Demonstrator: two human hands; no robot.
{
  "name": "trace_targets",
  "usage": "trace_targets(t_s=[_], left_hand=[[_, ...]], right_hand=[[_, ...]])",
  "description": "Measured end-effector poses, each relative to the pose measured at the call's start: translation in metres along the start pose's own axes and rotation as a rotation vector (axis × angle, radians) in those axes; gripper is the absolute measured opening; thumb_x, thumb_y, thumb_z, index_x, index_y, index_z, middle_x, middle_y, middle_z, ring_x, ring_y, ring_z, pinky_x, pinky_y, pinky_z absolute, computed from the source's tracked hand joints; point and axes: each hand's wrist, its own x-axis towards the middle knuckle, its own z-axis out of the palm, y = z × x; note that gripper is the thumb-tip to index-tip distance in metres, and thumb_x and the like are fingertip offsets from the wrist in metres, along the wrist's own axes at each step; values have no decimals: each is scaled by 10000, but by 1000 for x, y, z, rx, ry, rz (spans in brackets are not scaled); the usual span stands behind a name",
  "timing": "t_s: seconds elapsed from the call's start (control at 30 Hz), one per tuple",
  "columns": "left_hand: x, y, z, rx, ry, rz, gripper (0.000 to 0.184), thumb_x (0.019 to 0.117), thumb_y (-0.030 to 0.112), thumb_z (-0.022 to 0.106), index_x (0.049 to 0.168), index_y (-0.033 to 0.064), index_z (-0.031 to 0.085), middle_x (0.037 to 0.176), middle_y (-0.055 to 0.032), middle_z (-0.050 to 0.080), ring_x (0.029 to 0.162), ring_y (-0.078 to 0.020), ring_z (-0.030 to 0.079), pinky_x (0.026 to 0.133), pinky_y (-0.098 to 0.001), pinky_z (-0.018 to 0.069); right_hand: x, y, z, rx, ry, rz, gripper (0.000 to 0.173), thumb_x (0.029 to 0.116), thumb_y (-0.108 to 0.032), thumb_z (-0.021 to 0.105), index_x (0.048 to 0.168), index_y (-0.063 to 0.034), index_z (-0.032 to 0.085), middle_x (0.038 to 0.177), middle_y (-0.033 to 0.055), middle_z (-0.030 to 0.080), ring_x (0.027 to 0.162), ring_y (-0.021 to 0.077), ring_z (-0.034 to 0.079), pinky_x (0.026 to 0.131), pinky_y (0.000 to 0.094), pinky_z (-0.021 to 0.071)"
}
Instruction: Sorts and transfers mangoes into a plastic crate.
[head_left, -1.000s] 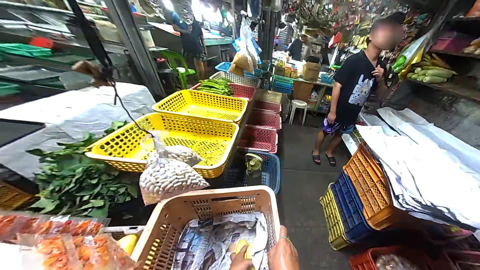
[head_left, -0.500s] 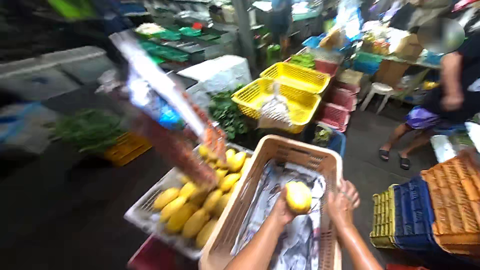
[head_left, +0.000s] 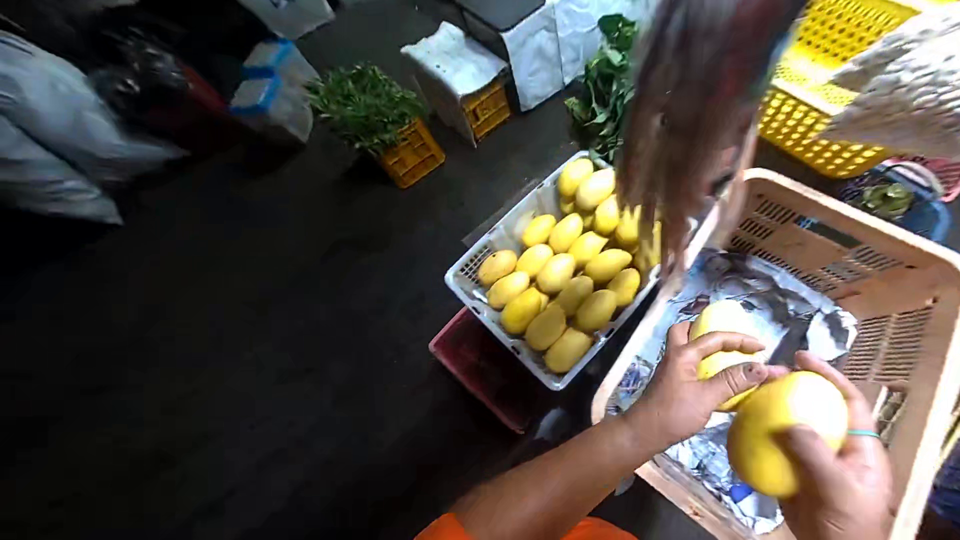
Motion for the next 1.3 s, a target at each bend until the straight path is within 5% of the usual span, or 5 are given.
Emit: trace_targets(t_s=[0.2, 0.33, 0.5, 0.8, 1.3], left_hand=[[-15, 36, -142, -152, -15, -151, 840, 850, 51, 650, 1594, 232, 302, 1365, -121, 618, 1141, -226, 662, 968, -429, 568], [22, 16, -234, 62, 311, -247, 732, 849, 51, 734, 1496, 133, 402, 1269, -150, 632, 1021, -261, 675, 843, -443, 595], [129, -18, -306, 673, 458, -128, 895, 688, 101, 897, 1453, 98, 432, 1339, -211, 590, 1161, -348, 631, 936, -559, 560], [241, -86, -352, 1453, 318, 52, 740, 931, 328, 669, 1579, 111, 385, 1668, -149, 296, 1579, -383, 119, 1187, -747, 60], [248, -80, -372, 1450, 193, 15, 568, 1098, 388, 387, 1614, 160, 324, 1700, -200, 167, 1587, -391, 59, 1202, -723, 61]], right_hand=[[3, 12, 32, 627, 39, 569, 668, 889, -601, 689, 1360, -141, 572, 1133, 129, 729, 942, 267, 748, 689, 386, 648], [-1, 28, 55, 780, 34, 719, 550, 902, -525, 712, 1287, -142, 624, 1219, 193, 693, 929, 311, 747, 619, 387, 636], [16, 22, 109, 505, -17, 579, 744, 916, -370, 744, 1445, -105, 295, 1283, 135, 643, 1010, 280, 713, 778, 419, 637], [73, 35, 184, 36, -16, 614, 926, 736, -404, 832, 1486, -150, 352, 1257, 65, 629, 1020, 184, 707, 789, 353, 645], [259, 184, 313, -632, 70, 509, 804, 984, -303, 696, 1625, -146, 237, 1529, 296, 351, 1343, 467, 464, 1063, 576, 462]])
